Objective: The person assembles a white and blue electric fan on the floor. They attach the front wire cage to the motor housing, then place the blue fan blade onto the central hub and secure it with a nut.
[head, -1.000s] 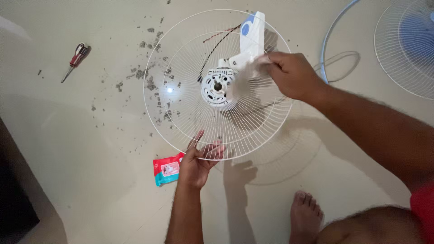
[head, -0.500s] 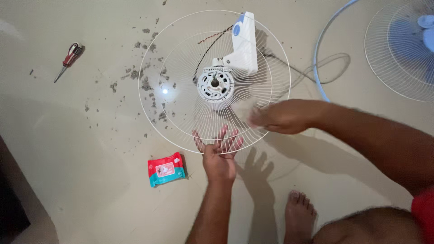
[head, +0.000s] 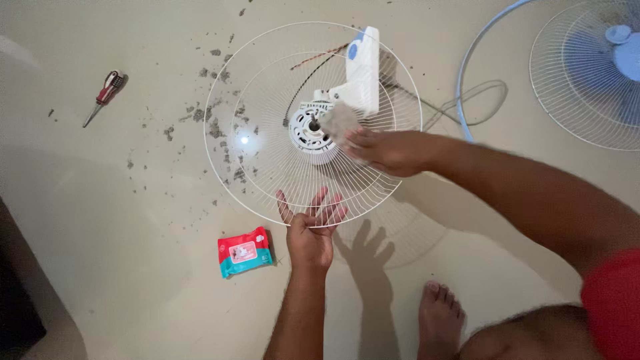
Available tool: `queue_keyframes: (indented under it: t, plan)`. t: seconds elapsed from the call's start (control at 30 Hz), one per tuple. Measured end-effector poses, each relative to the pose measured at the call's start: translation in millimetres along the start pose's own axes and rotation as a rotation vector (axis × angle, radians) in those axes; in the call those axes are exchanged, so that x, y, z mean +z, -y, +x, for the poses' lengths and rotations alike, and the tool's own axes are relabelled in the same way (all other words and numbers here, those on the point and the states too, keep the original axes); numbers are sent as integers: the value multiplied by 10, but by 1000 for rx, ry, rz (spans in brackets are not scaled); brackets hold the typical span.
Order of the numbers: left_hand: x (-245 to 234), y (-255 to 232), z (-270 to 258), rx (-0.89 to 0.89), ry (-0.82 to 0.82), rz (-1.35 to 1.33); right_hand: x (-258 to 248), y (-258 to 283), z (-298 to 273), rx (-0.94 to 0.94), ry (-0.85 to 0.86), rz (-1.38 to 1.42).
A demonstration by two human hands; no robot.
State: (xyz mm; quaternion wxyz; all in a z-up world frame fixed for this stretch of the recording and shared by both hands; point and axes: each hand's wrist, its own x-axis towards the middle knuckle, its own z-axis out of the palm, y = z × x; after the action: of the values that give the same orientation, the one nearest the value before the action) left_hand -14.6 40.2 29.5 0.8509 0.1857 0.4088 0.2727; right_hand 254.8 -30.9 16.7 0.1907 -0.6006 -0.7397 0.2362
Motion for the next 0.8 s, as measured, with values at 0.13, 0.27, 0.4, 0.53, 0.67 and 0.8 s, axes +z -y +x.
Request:
queue_keyframes:
  t: [0.13,0.27,0.4,0.53,0.67,0.8]
  plan:
    - [-24,-95,1,-19,-30,20,-139,44,-414,217,294,-9]
    - [-100,-123,63,-39,-11,34,-601,285,-573,525,440,83]
    - [-185,-117,74,-36,54,39,-585,187,-286,489,252,-155]
    - [-240,-200,90,-37,79,54,-205,-16,-173,218,55,-126]
    - [-386,-274,117,-70,59,190,-198,-10,-533,756,386,21]
    - [-661,-268,61,-66,105,283,-367,-165,-1035,458,330,444]
